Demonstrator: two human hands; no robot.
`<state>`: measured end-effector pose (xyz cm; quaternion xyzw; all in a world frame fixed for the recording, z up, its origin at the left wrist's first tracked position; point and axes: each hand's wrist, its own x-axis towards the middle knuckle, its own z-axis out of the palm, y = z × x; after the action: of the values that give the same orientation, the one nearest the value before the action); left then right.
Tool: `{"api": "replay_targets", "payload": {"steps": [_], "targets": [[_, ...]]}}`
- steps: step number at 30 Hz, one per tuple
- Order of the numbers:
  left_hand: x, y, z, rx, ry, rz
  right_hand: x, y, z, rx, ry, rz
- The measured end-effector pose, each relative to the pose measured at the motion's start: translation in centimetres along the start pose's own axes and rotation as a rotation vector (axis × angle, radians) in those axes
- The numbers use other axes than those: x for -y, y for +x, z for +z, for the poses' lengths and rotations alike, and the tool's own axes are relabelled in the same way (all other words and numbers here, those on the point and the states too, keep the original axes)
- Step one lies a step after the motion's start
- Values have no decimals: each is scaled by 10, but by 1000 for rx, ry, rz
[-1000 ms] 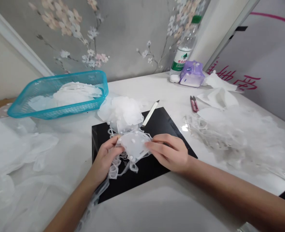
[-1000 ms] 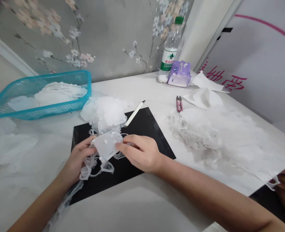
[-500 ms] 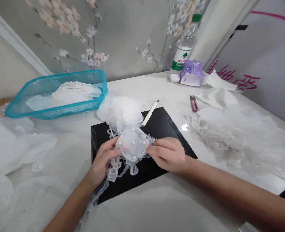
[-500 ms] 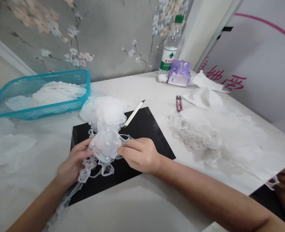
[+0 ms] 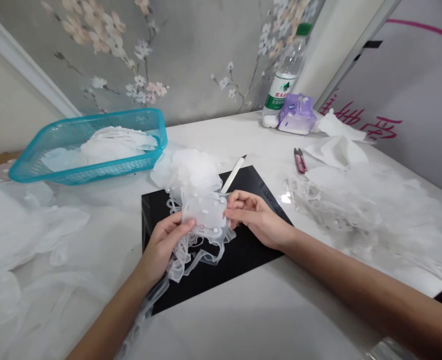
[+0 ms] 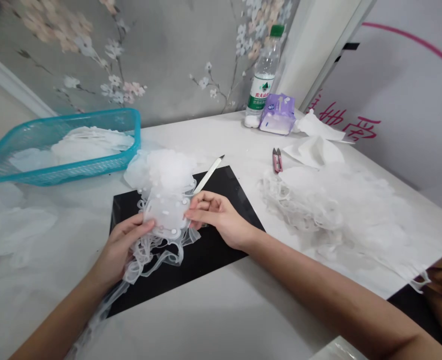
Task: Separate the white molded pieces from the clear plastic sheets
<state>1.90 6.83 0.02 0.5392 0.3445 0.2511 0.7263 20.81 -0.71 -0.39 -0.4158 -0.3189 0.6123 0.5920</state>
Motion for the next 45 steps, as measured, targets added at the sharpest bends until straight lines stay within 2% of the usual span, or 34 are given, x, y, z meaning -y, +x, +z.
{"api": "replay_targets", "payload": {"steps": [6,11,15,20,24,28,31,34,38,43,45], "targets": [[0,2,2,-82,-25,-23,-2,2,-4,70,179,138],[4,3,2,-218,-147,-44,-5,1,-3,33,87,99],[0,5,3,-318,-143,-32,-5,1,1,-13,31,73],[-5,2,4,-129,-164,-19,-6,1,4,-133,16,23],[-3,0,-2,-22,-103,27,-8,1,4,-238,-98,-44],[0,-2,-7,41,-10,43,-8,0,6,-267,-198,-80],[0,-2,-6,34,-30,24,-6,0,6,-297,-158,-74],[0,-2,-4,1,-72,2,-3,0,4,-252,-50,-35],[1,-1,-1,33,-33,13,0,1,0,-139,23,-12],[-1,-1,4,-27,151,36,3,-1,-1,-8,-37,26],[-2,-1,4,-10,261,64,4,-2,0,22,-105,42]]}}
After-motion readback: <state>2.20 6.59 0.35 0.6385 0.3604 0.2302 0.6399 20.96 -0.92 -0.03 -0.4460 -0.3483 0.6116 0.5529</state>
